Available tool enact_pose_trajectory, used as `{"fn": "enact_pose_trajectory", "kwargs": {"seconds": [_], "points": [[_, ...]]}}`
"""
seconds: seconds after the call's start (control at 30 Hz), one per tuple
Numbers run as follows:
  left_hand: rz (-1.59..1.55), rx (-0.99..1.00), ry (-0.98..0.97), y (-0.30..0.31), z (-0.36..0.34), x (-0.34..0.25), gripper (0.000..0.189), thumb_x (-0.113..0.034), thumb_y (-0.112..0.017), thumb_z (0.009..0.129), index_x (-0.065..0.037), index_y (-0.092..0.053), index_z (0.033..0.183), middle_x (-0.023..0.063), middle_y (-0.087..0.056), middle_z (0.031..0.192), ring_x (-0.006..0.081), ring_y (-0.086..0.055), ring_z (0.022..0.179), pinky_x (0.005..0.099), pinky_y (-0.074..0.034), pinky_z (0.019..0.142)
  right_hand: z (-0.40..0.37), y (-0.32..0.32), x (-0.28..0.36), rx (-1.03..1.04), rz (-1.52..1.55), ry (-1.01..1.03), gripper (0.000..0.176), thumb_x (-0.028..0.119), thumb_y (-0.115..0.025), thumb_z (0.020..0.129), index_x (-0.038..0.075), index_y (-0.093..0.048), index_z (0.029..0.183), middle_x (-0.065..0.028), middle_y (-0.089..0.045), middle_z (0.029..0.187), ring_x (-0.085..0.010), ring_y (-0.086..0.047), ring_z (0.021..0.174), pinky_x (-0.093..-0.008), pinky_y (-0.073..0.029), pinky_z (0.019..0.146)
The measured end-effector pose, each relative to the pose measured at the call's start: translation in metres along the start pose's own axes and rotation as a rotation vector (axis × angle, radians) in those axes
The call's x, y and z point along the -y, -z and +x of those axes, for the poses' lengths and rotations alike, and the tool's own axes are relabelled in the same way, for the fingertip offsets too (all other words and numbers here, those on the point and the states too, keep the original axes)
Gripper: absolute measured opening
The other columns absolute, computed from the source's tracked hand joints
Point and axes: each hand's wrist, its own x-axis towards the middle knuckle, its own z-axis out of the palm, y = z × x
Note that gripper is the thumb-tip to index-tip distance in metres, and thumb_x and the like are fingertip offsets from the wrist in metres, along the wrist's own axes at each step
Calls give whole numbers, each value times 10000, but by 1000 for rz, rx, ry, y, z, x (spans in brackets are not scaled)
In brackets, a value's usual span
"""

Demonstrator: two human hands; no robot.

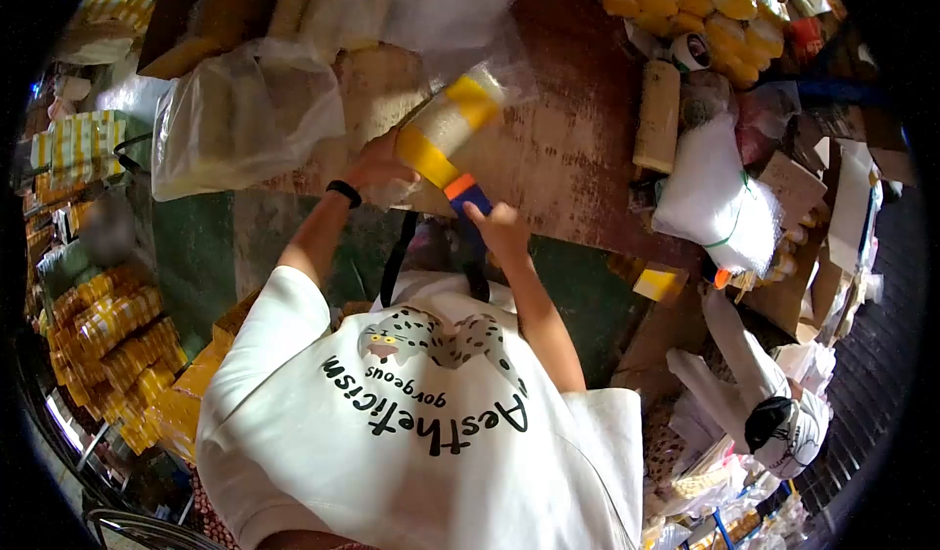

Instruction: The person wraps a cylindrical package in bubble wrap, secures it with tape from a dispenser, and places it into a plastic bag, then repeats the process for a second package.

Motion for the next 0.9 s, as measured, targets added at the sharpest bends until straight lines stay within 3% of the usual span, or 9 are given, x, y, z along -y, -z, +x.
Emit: {"fn": "enact_pose_trajectory", "kwargs": {"seconds": [0.1, 0.2, 0.3, 0.47, 0.57, 0.6, 0.73, 0.83, 0.9], "points": [[-109, 47, -90, 10, 7, 9, 1060, -302, -830, 512, -34, -311, 1395, 150, -541, 1244, 280, -511, 1154, 343, -415, 955, 37, 4, 28, 251, 85, -91, 700, 633, -602, 763, -63, -657, 815, -255, -648, 792, -403, -645, 785, -435, -521, 687], [-273, 38, -275, 1, 25, 39, 1058, -313, -832, 500, -43, -327, 1390, 147, -558, 1227, 280, -524, 1140, 348, -420, 947, 50, 1, 47, 199, 60, -77, 673, 621, -583, 782, -43, -666, 853, -241, -655, 878, -367, -641, 893, -416, -513, 781], [-19, 65, -63, 14, 7, 5, 1043, -297, -835, 499, -51, -340, 1383, 145, -570, 1221, 277, -536, 1127, 349, -424, 941, 69, 4, 59, 297, -23, -125, 600, 593, -591, 784, 14, -679, 914, -197, -663, 956, -343, -635, 934, -404, -505, 806], [-26, 72, 13, 10, 12, 10, 1028, -295, -833, 500, -43, -350, 1371, 146, -572, 1224, 277, -539, 1126, 348, -422, 946, 83, 0, 80, 380, -18, -291, 526, 520, -642, 786, 83, -661, 1078, -121, -640, 1103, -278, -626, 1004, -389, -523, 806], [-73, 67, -49, 8, 10, 11, 1024, -305, -830, 513, -35, -343, 1373, 157, -552, 1249, 280, -523, 1149, 347, -410, 962, 89, 0, 74, 400, 19, -234, 555, 536, -644, 779, 68, -656, 1077, -133, -642, 1092, -272, -626, 1004, -381, -520, 811], [-87, 51, -96, 10, 13, 14, 1024, -309, -828, 518, -32, -340, 1374, 161, -544, 1260, 282, -517, 1157, 347, -406, 969, 85, -1, 64, 285, 59, -135, 626, 593, -633, 738, 12, -672, 966, -180, -673, 949, -309, -655, 910, -398, -507, 782], [-146, -92, -302, 0, -4, 4, 1020, -305, -801, 567, -5, -286, 1394, 185, -501, 1294, 308, -487, 1185, 363, -394, 991, 51, 18, 28, 261, 82, -50, 683, 635, -612, 739, -27, -653, 901, -220, -658, 878, -331, -653, 869, -419, -494, 758], [139, -199, -104, -33, -4, 13, 975, -254, -759, 601, -18, -266, 1408, 189, -491, 1272, 356, -481, 1164, 402, -392, 1000, 5, 60, -2, 225, 68, -95, 681, 616, -605, 776, -54, -642, 888, -195, -655, 862, -332, -639, 833, -416, -486, 737], [296, -332, -70, -59, -14, 6, 953, -232, -753, 643, -17, -241, 1418, 207, -459, 1296, 381, -447, 1187, 430, -361, 1022, -18, 78, -26, 112, 293, 7, 661, 595, -609, 795, -63, -614, 864, -193, -633, 801, -331, -635, 759, -405, -485, 683]]}}
